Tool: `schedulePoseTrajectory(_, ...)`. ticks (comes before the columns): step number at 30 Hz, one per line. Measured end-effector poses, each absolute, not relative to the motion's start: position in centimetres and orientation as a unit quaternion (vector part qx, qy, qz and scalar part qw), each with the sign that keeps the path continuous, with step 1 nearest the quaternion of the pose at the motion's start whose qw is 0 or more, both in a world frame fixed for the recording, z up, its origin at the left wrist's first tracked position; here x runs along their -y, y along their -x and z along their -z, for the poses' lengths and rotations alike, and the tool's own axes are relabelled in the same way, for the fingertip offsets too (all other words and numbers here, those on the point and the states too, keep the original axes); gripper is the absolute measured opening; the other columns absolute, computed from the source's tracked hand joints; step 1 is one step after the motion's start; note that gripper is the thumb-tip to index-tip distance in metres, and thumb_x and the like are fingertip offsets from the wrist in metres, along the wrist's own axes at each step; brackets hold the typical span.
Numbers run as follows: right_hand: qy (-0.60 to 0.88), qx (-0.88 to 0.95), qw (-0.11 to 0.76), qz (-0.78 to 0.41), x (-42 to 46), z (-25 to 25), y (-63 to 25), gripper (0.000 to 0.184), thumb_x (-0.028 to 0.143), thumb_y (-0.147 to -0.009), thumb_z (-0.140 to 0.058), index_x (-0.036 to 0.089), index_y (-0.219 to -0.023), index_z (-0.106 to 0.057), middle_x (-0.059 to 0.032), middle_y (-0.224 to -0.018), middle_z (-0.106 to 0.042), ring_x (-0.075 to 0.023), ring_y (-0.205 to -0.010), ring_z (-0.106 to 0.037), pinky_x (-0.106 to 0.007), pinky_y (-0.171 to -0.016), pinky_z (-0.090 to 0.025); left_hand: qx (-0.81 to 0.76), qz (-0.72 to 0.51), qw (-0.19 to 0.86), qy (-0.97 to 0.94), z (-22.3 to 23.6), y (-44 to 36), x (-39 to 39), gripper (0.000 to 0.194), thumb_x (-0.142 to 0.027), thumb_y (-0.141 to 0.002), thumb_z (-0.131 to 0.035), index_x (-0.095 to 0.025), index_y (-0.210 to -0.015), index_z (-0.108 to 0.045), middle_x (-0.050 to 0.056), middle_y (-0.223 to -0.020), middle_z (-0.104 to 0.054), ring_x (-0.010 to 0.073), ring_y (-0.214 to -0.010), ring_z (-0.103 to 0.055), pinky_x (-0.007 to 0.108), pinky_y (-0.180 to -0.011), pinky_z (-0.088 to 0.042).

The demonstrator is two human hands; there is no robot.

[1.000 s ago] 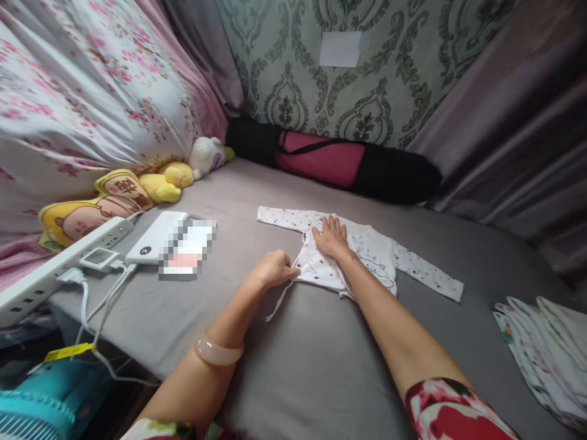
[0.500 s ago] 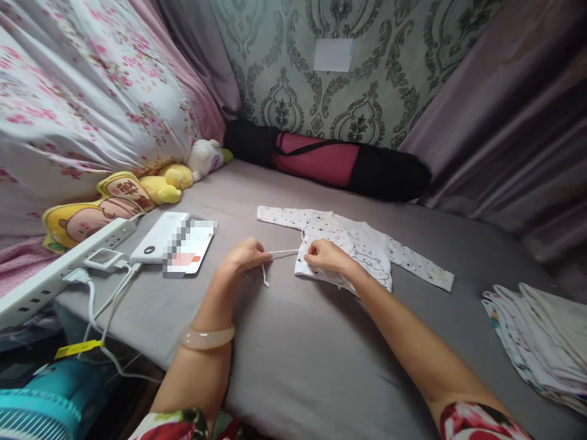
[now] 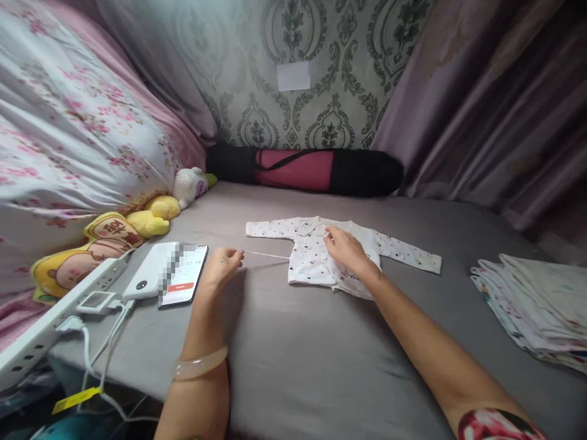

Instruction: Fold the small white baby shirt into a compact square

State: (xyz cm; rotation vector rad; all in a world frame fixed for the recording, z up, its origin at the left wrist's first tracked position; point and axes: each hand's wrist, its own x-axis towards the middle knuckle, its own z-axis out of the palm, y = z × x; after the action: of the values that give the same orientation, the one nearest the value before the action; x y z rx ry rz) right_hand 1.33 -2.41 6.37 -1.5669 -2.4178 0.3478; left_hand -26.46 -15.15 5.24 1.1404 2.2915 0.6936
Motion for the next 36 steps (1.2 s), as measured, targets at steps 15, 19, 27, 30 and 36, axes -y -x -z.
schedulePoseTrajectory(15,0.347,0.92,0.097,-0.156,10.7,-1.9,-3.8,0.05,0.029,-0.098,-0.046,0.012,-0.144,-0.039,-0.0159,-0.152,-0.029,-0.0272,-0.142,-0.019,-0.051,-0.116,-0.014,-0.728,-0.231,0.154,-0.626,-7.8,14.7,6.0,0.029,-0.027,-0.084,-0.05,-0.011,-0.096,-0.071,0.008,-0.079,-0.071,0.0163,-0.073,-0.063,0.022,-0.068,-0.042)
schedulePoseTrajectory(19,0.356,0.913,0.152,-0.132,10.7,-1.9,-4.3,0.039,0.019,-0.093,-0.051,0.011,-0.132,-0.05,-0.0163,-0.145,-0.039,-0.0256,-0.134,-0.033,-0.042,-0.112,-0.027,-0.726,-0.206,0.159,-0.637,-5.6,12.8,5.1,0.041,-0.01,-0.079,-0.049,-0.011,-0.119,-0.063,0.01,-0.096,-0.07,0.0157,-0.079,-0.064,0.025,-0.079,-0.046)
schedulePoseTrajectory(27,0.45,0.86,0.199,-0.136,9.9,-1.9,-4.7,0.019,0.025,-0.088,-0.065,0.017,-0.105,-0.062,-0.0093,-0.103,-0.058,-0.0246,-0.103,-0.052,-0.032,-0.09,-0.043,-0.711,-0.15,0.26,-0.636,-3.5,11.1,3.7,0.032,-0.011,-0.075,-0.05,-0.013,-0.1,-0.069,0.005,-0.074,-0.069,0.0114,-0.055,-0.06,0.02,-0.059,-0.046)
schedulePoseTrajectory(30,0.45,0.84,0.217,-0.211,8.7,-1.5,-5.2,0.016,0.023,-0.087,-0.067,0.017,-0.101,-0.064,-0.0049,-0.095,-0.061,-0.019,-0.093,-0.056,-0.027,-0.083,-0.043,-0.715,-0.162,0.281,-0.619,-3.0,11.2,3.6,0.031,-0.009,-0.072,-0.05,-0.012,-0.097,-0.068,0.002,-0.065,-0.065,0.0101,-0.052,-0.057,0.018,-0.053,-0.043)
schedulePoseTrajectory(36,0.476,0.818,0.21,-0.246,8.0,-1.4,-5.4,0.013,0.029,-0.088,-0.065,0.018,-0.094,-0.065,-0.0031,-0.09,-0.062,-0.0161,-0.083,-0.059,-0.024,-0.074,-0.042,-0.639,-0.24,0.357,-0.638,-2.7,12.9,4.4,0.018,-0.015,-0.072,-0.055,-0.012,-0.086,-0.066,-0.002,-0.062,-0.059,0.0077,-0.053,-0.053,0.016,-0.05,-0.039)
